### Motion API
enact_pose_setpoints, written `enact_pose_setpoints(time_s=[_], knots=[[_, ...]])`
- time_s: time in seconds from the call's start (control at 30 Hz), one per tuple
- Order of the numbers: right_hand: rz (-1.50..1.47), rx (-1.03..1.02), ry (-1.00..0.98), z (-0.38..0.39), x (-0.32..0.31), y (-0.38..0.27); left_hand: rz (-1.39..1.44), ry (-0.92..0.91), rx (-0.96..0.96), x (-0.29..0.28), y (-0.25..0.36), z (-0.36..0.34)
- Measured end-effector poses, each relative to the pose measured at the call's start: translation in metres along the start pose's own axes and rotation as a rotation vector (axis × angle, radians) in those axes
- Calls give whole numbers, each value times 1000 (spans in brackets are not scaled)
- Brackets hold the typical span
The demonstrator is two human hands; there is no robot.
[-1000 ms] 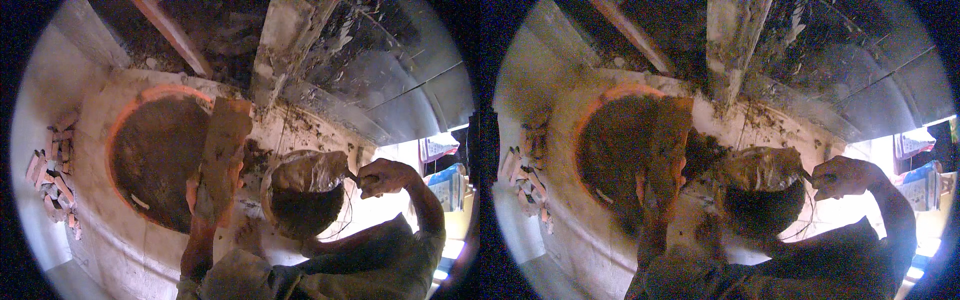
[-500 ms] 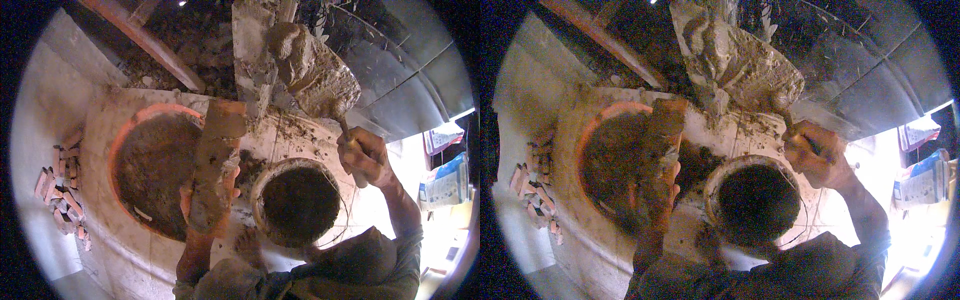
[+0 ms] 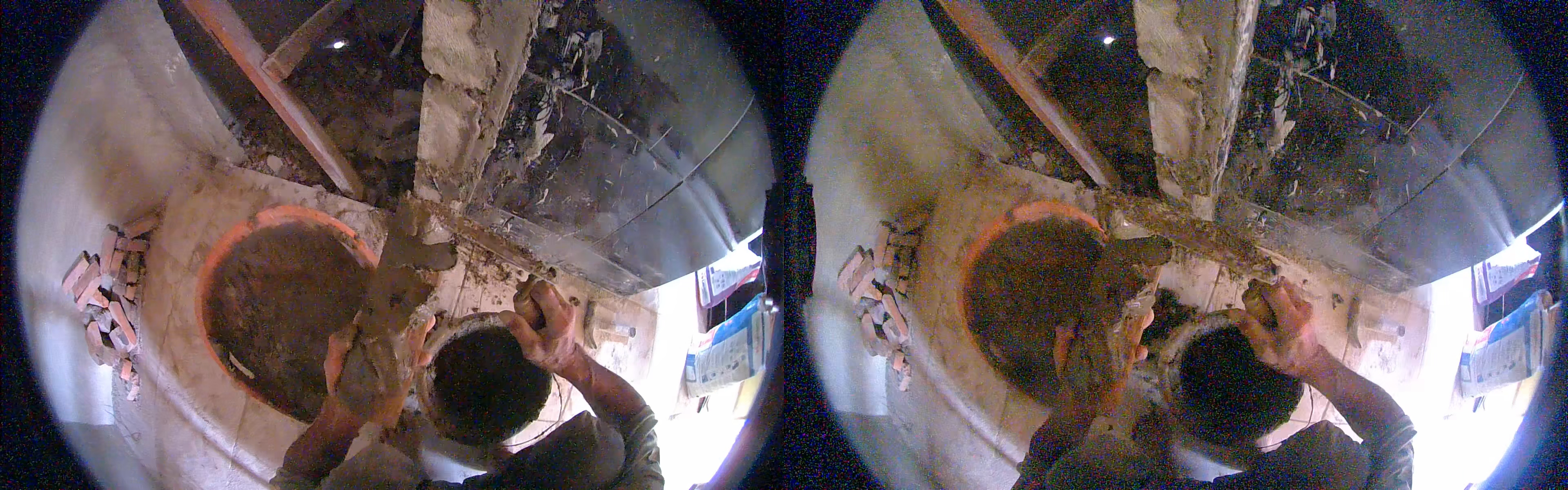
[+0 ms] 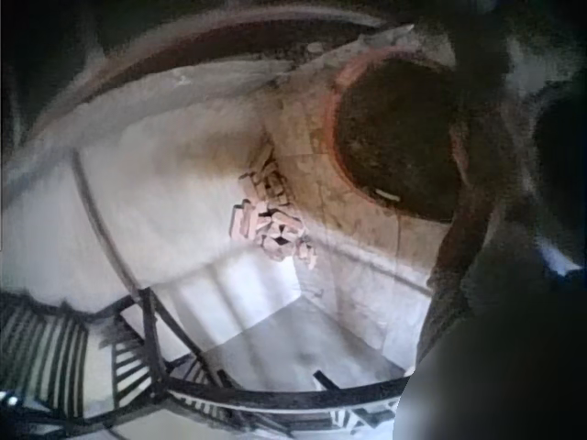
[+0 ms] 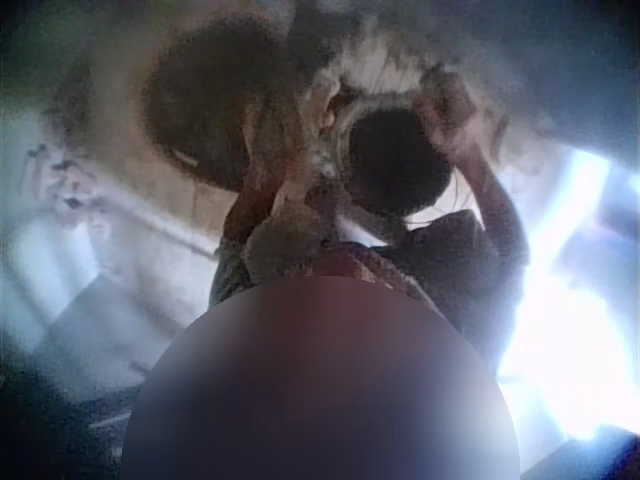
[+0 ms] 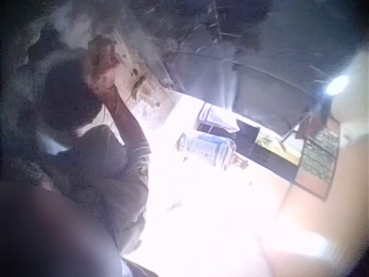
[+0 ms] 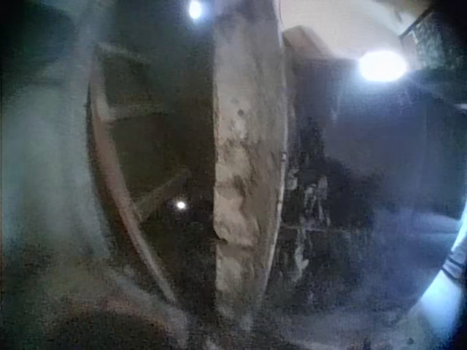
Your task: The person applies mortar to the back of a tile using a trowel and then presses the tile into place on the wall, using a hammer to tap it for alignment.
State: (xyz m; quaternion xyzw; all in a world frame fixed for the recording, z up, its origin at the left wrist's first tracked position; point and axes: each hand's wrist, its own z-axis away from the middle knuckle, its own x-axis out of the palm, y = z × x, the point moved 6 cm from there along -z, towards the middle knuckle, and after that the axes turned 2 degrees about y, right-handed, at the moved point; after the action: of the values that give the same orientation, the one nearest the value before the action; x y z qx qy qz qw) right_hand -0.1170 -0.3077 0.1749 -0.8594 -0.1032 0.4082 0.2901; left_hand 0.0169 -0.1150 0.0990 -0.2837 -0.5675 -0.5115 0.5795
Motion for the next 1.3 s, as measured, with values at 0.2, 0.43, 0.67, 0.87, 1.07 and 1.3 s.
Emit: enact_pose_setpoints(time_s=[0.2, 0.43, 0.67, 0.87, 1.07, 1.3], knots=[[178, -44, 46, 18, 25, 18, 39, -4, 36, 18, 6, -1], [292, -191, 124, 45, 53, 49, 88, -53, 20, 31, 5, 0], [342, -23, 11, 58, 55, 80, 205, -110, 54, 22, 18, 5], [486, 47, -104, 69, 44, 92, 248, -203, -34, 21, 25, 1], [246, -31, 57, 32, 37, 40, 26, -32, 99, 44, 32, 1], [300, -171, 16, 44, 64, 47, 251, -116, 67, 53, 24, -8]])
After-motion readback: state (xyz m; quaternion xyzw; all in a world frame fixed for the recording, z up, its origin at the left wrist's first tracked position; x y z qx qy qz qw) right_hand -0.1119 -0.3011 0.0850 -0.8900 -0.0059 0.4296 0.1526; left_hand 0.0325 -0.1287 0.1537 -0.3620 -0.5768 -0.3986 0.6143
